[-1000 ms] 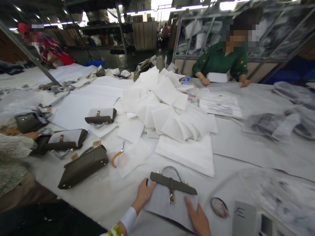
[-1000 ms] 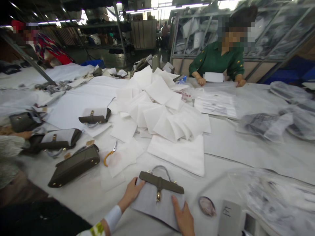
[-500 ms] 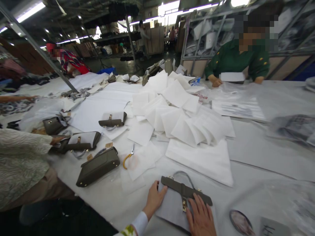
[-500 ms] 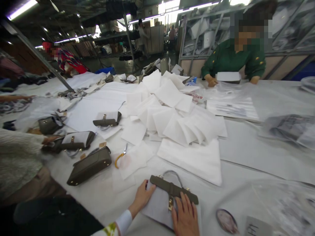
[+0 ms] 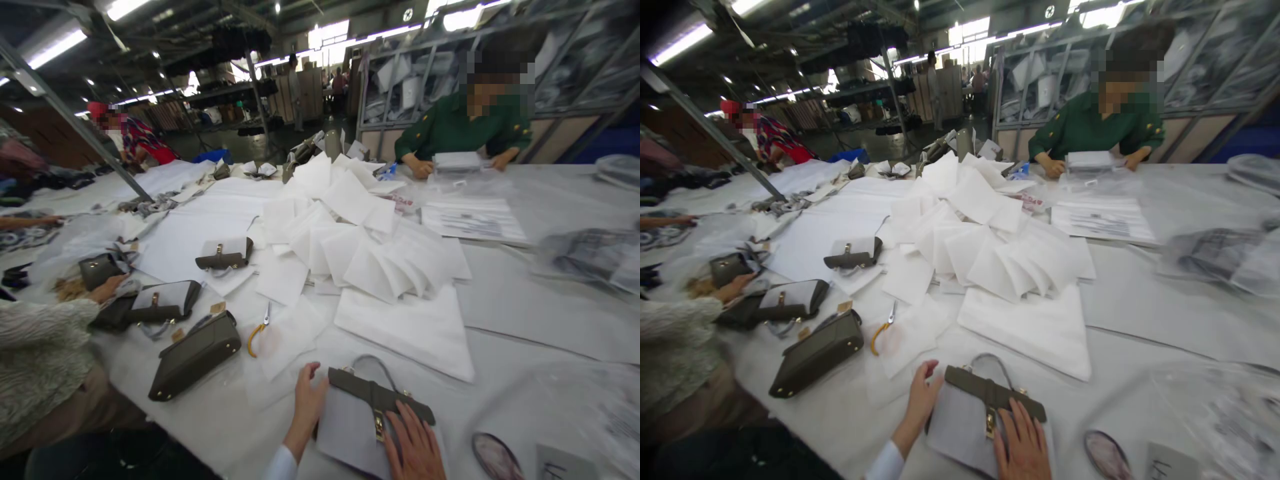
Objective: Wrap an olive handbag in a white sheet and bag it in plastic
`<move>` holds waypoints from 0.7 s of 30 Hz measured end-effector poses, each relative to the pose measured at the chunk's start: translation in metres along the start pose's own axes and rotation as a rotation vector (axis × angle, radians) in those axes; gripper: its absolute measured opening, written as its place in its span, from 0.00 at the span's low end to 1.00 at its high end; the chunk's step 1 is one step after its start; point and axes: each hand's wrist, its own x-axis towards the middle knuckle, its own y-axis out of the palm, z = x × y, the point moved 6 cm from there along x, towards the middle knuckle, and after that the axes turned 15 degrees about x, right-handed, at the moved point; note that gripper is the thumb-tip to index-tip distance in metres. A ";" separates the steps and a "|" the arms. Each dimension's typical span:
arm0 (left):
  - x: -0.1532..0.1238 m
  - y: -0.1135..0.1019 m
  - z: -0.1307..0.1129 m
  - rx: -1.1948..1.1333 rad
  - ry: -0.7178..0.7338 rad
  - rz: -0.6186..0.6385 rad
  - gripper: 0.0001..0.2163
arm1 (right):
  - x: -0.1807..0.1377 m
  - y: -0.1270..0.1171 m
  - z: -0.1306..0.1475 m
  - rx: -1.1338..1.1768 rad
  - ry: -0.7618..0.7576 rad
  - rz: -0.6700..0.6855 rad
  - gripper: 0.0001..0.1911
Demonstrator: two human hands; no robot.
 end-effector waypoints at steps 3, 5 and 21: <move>0.029 -0.029 -0.003 -0.018 -0.024 -0.094 0.16 | -0.001 0.001 0.000 0.022 0.006 0.009 0.20; 0.052 -0.049 -0.009 -0.016 -0.014 -0.143 0.17 | -0.001 0.000 0.001 0.048 0.030 0.028 0.19; 0.236 -0.105 -0.182 0.307 0.091 -0.413 0.50 | -0.012 0.002 -0.004 0.195 0.201 0.168 0.20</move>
